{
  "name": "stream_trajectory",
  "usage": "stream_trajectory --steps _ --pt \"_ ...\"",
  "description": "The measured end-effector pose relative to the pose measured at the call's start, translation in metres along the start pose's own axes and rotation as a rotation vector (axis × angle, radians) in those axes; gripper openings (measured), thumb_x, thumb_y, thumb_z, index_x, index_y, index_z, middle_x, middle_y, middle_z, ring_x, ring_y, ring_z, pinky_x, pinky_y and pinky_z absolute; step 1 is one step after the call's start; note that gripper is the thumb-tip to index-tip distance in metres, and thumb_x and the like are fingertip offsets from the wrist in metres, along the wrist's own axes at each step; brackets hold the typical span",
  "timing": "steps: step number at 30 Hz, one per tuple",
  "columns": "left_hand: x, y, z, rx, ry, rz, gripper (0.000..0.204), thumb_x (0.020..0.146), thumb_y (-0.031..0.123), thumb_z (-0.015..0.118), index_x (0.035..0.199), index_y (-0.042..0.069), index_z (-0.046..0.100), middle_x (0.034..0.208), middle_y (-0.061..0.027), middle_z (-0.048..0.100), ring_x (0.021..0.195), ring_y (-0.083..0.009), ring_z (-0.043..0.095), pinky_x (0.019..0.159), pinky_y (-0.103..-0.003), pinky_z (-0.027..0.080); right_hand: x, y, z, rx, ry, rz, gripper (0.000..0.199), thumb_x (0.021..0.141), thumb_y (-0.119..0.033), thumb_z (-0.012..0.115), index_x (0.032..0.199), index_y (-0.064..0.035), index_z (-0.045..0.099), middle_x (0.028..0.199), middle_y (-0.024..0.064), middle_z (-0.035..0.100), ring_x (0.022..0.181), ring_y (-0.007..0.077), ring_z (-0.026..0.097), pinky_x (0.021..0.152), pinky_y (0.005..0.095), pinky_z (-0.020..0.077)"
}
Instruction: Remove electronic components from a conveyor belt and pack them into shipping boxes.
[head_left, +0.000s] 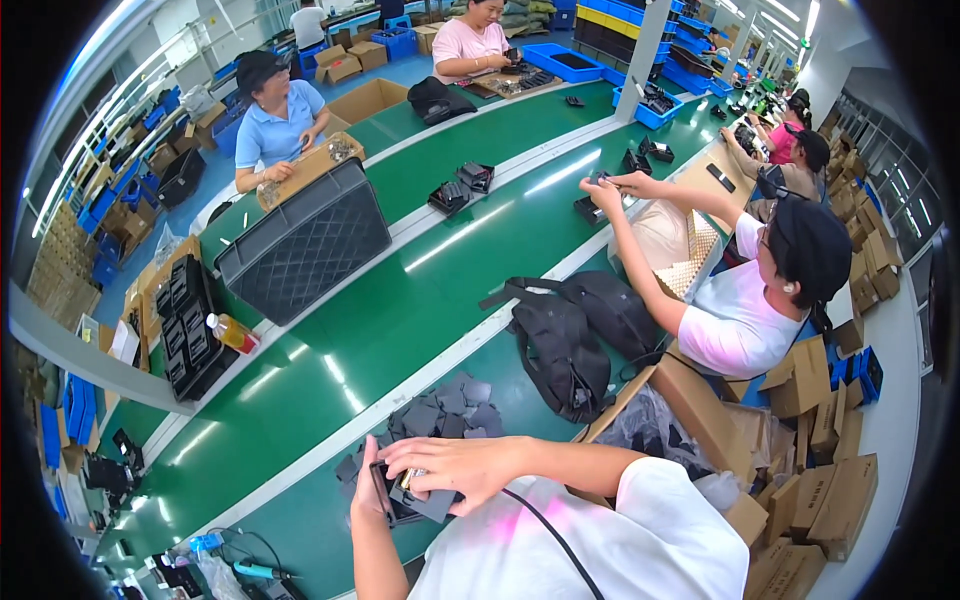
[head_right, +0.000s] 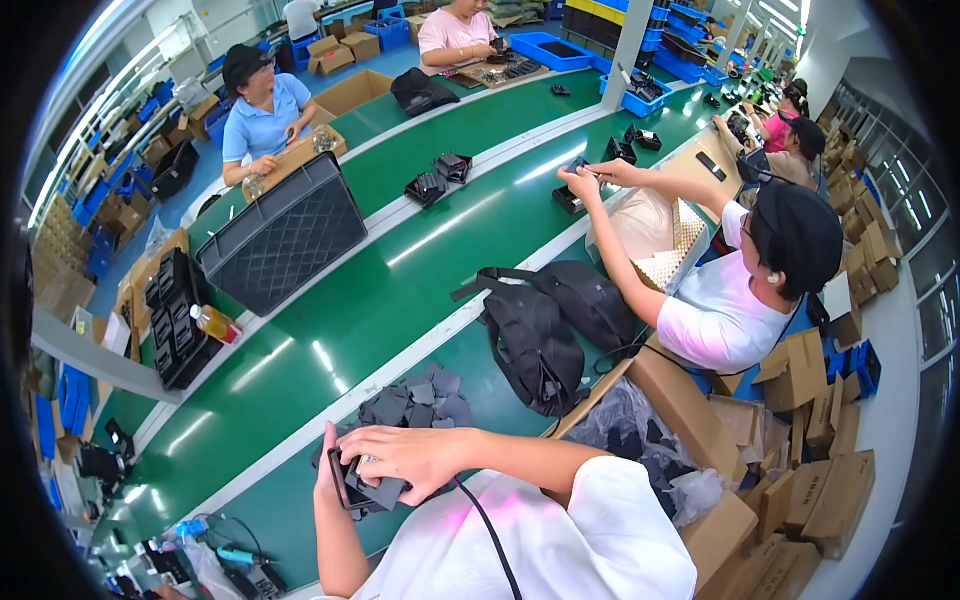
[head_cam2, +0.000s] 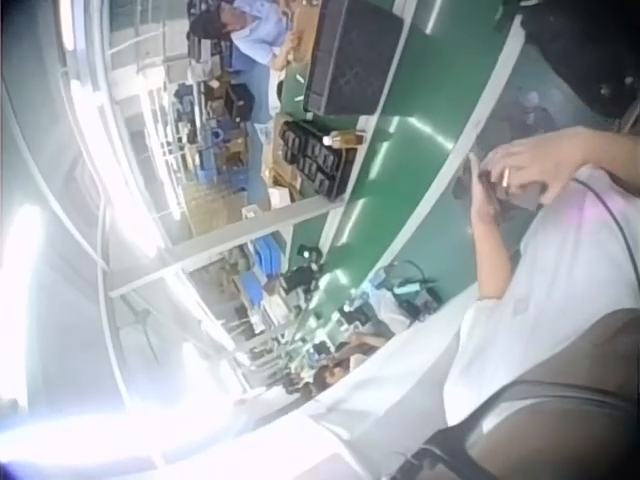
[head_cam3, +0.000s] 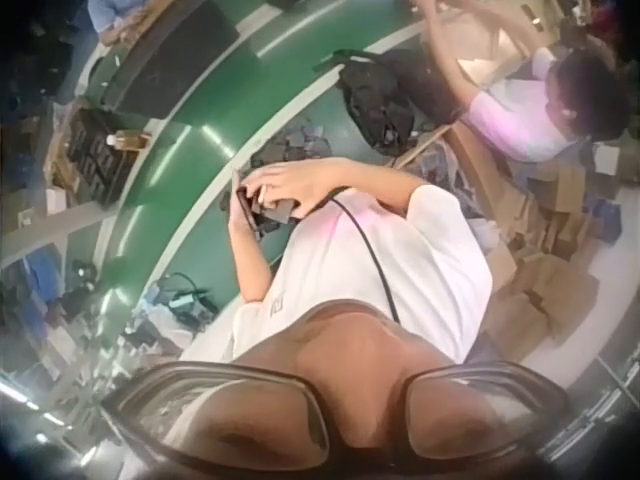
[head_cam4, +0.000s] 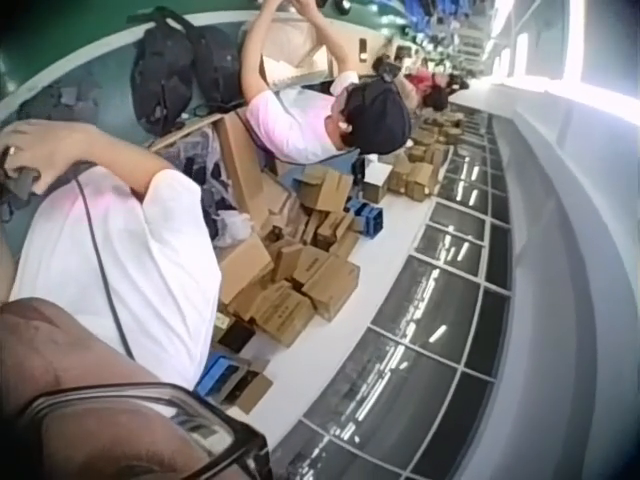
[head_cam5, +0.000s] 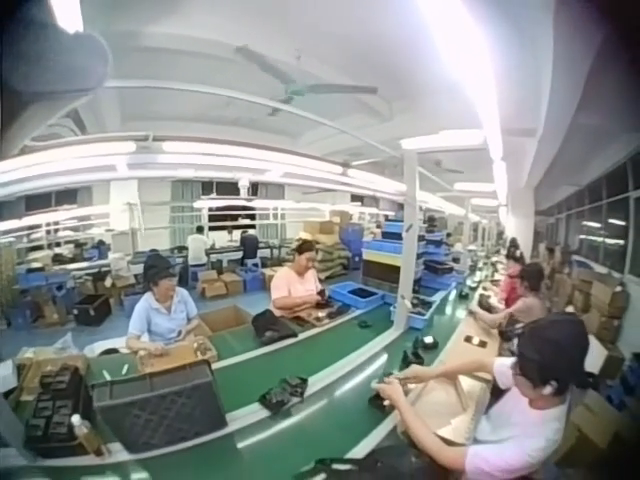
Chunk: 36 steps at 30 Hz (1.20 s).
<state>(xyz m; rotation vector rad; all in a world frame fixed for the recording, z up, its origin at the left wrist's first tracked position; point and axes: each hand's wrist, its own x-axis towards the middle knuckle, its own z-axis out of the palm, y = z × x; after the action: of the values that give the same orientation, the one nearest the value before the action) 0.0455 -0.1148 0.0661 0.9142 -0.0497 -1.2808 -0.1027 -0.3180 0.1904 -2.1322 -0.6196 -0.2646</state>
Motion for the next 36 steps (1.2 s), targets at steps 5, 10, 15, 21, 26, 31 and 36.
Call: stream_trajectory --steps 5,10,15,21,26,31,36 --pt "-0.038 -0.017 0.023 -0.071 0.156 0.022 0.045 0.098 0.042 0.047 0.123 0.007 0.056 0.127 -0.0107 0.056 0.108 -0.0208 0.055 0.089 -0.03 0.045 -0.037 -0.001 0.02 -0.203 0.019 0.182 0.043 0.067 -0.008 0.069 0.109 -0.01 0.06 0.144 0.018 0.036 0.137 0.0379 0.032 0.106 0.0444 0.0354" --pt "-0.037 -0.042 0.056 0.333 0.278 0.454 0.019 0.096 0.016 0.052 0.113 0.007 0.055 0.119 -0.0068 0.057 0.097 -0.0133 0.051 0.083 -0.026 0.043 -0.05 0.005 0.062 0.053 0.272 0.533 0.041 0.079 -0.012 0.068 0.119 -0.0078 0.056 0.149 0.0271 0.028 0.134 0.0402 0.037 0.107 0.0409 0.0339" --pt "-0.034 -0.059 0.068 0.133 0.353 0.47 0.007 0.097 0.013 0.052 0.1 0.007 0.054 0.119 -0.0091 0.059 0.089 -0.0107 0.053 0.07 -0.021 0.044 -0.038 0.009 0.073 0.074 0.464 0.718 0.056 0.073 -0.012 0.074 0.123 -0.0036 0.05 0.145 0.0244 0.036 0.132 0.0351 0.041 0.106 0.0396 0.036" --pt "-0.042 -0.059 0.045 0.173 0.411 0.44 0.01 0.096 0.012 0.055 0.089 0.008 0.049 0.121 -0.0094 0.061 0.077 -0.0074 0.054 0.059 -0.019 0.043 -0.035 0.005 0.065 0.181 0.433 0.539 0.067 0.065 -0.008 0.076 0.126 -0.003 0.047 0.143 0.019 0.043 0.13 0.0322 0.043 0.106 0.0388 0.0362" --pt "-0.043 -0.061 0.041 0.112 0.415 0.436 0.011 0.096 0.01 0.055 0.086 0.01 0.05 0.113 -0.0079 0.064 0.075 -0.0048 0.052 0.061 -0.019 0.041 -0.027 -0.004 0.051 0.121 0.27 0.389 0.074 0.063 -0.005 0.075 0.13 -0.004 0.045 0.143 0.0156 0.044 0.13 0.0308 0.044 0.108 0.0383 0.0354" --pt "-0.045 -0.061 0.051 -0.106 0.45 0.4 0.012 0.094 0.01 0.058 0.089 0.011 0.047 0.108 -0.0072 0.064 0.074 -0.0057 0.051 0.06 -0.02 0.042 -0.027 0.001 0.06 0.176 0.311 0.33 0.078 0.061 -0.003 0.074 0.133 -0.005 0.043 0.143 0.0143 0.043 0.13 0.0303 0.043 0.109 0.0392 0.0346" --pt "-0.048 -0.061 0.058 -0.101 0.395 0.366 0.013 0.093 0.011 0.059 0.093 0.011 0.046 0.098 -0.0036 0.062 0.076 -0.0063 0.051 0.064 -0.021 0.042 -0.027 0.0 0.064 0.286 0.3 0.303 0.078 0.061 0.001 0.073 0.134 -0.0051 0.043 0.145 0.0116 0.042 0.133 0.0301 0.04 0.112 0.04 0.0322"
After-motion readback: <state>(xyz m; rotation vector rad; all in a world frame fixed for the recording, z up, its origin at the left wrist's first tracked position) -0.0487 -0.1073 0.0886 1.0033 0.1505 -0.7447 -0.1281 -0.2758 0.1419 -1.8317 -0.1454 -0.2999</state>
